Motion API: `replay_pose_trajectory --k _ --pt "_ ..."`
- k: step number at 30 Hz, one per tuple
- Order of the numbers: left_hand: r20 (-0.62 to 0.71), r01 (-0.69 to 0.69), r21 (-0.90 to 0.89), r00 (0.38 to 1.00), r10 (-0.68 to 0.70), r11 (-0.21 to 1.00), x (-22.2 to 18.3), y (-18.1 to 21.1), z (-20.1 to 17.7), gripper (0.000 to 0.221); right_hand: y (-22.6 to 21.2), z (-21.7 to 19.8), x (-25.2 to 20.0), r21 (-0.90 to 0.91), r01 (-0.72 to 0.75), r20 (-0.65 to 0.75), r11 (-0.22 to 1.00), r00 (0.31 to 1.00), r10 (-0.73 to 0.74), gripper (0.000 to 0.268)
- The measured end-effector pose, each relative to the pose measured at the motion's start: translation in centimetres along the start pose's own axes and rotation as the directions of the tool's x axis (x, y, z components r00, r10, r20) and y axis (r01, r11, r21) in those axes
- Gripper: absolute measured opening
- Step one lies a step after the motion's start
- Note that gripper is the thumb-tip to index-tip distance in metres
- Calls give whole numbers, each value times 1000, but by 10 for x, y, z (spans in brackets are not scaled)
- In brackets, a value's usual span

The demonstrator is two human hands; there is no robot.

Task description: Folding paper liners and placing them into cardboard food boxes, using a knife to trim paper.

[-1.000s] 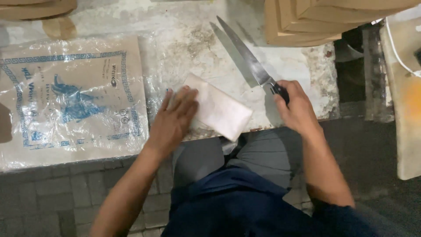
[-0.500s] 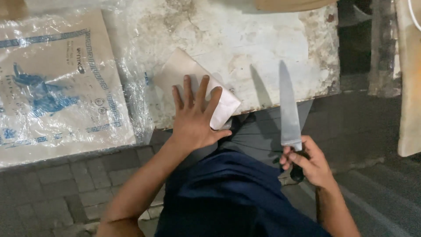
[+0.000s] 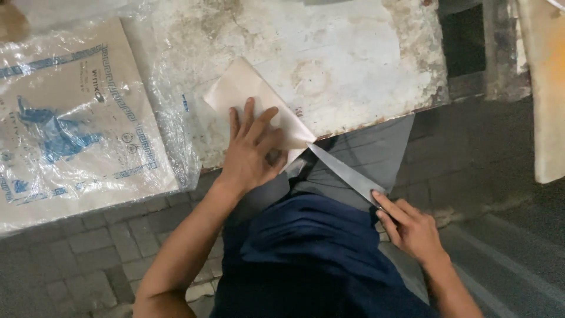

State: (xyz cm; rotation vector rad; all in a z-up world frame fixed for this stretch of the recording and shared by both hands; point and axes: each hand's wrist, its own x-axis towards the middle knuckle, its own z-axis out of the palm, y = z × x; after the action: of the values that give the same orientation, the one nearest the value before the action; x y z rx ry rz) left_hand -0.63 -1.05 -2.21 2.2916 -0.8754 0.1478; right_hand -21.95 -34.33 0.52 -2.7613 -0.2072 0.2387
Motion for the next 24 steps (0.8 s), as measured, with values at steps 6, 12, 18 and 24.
replay_pose_trajectory --k 6,12,18,24 --pt "-25 -46 -7 999 45 999 2 0 -3 13 5 6 -11 50 -39 -50 998 998 42 47" --pt "-24 -135 -80 991 133 988 10 -9 -7 10 -2 2 4 8 48 -53 999 997 -48 51" --pt "94 -125 -299 983 159 946 15 -17 -14 38 -44 9 49 42 -142 43 989 989 140 44" --pt "103 261 183 954 -282 948 39 4 0 83 -81 1 99 505 -457 358 732 883 303 62"
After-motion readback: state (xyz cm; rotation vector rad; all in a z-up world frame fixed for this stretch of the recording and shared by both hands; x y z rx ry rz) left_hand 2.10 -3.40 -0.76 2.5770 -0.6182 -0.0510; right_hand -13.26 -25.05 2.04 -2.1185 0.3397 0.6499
